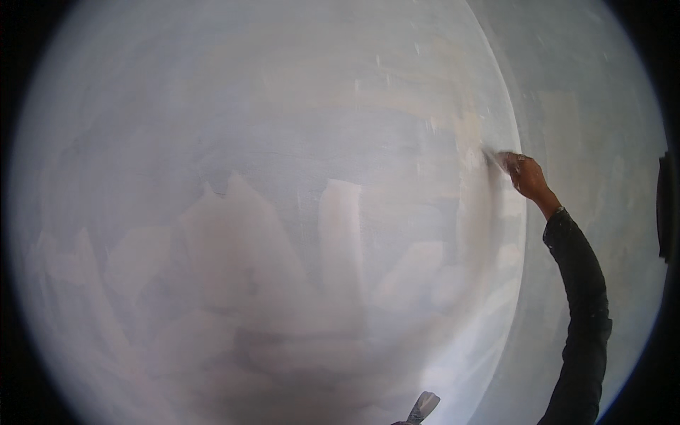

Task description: The person applies plaster to a wall using a putty knife and a hawk. The person scrapes material from a container and spreads it across the wall surface in smooth strokes, then returns to the container to collect more material and continues the process.

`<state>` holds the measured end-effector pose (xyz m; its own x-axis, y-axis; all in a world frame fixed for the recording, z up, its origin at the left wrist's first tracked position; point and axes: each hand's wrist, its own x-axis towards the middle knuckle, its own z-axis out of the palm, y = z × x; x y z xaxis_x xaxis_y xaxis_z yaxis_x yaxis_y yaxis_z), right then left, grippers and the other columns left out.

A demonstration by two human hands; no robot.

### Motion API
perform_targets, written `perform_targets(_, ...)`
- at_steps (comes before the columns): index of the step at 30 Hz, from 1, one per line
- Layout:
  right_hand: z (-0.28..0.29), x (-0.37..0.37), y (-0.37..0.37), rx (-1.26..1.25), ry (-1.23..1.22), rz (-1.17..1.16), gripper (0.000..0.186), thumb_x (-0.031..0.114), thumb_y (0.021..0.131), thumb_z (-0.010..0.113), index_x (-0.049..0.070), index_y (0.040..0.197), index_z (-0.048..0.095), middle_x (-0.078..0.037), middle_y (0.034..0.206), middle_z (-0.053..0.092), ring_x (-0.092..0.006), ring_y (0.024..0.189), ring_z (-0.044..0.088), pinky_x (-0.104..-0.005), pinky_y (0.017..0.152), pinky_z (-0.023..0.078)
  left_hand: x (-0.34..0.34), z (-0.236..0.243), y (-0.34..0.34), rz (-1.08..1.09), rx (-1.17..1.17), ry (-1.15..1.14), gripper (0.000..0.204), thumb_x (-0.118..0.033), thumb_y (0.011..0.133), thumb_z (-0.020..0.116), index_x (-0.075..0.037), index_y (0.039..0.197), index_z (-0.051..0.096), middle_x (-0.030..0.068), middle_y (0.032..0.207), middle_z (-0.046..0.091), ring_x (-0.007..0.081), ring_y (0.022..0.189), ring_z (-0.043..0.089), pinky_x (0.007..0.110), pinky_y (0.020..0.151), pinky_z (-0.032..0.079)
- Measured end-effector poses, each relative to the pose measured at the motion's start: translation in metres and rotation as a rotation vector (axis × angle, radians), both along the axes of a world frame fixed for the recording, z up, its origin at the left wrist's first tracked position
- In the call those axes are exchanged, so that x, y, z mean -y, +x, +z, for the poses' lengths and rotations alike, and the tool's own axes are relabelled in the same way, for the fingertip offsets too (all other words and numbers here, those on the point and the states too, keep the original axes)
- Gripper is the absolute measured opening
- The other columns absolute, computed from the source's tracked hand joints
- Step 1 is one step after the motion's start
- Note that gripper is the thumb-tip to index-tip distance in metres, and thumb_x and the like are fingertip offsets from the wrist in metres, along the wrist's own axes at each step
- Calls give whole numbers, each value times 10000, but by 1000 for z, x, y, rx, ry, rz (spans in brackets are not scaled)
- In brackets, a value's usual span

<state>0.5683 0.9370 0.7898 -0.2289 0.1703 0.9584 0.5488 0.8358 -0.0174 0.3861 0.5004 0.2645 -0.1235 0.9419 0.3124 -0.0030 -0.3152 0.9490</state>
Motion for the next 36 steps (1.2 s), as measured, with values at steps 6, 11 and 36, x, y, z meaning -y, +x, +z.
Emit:
perform_targets(6, 24, 186, 71, -161, 20, -145, 335, 289, 909, 706, 45, 1137, 686, -168, 1182, 679, -343, 991, 683, -469, 874, 556, 141, -116, 142, 68, -261, 267, 435, -82, 971, 631, 13, 1380, 517, 3, 1002, 566, 49, 759, 530, 221, 660, 456)
perform_targets(11, -7, 517, 156, -230, 238, 187, 364, 272, 870, 752, 30, 1135, 686, -180, 1044, 705, -352, 983, 668, -460, 853, 550, 293, -127, 323, -190, 706, -166, 450, -81, 966, 637, 7, 1387, 503, 15, 962, 558, 55, 735, 523, 210, 604, 451)
perform_targets(36, -197, 731, 919, 447, 569, -2, 494, -3, 925, 638, 178, 1383, 620, -71, 1371, 650, -247, 1303, 579, -460, 1140, 420, 642, -166, 977, -2, 396, -248, 227, -155, 1015, 573, -39, 1201, 629, -15, 955, 576, 83, 826, 528, 232, 714, 435)
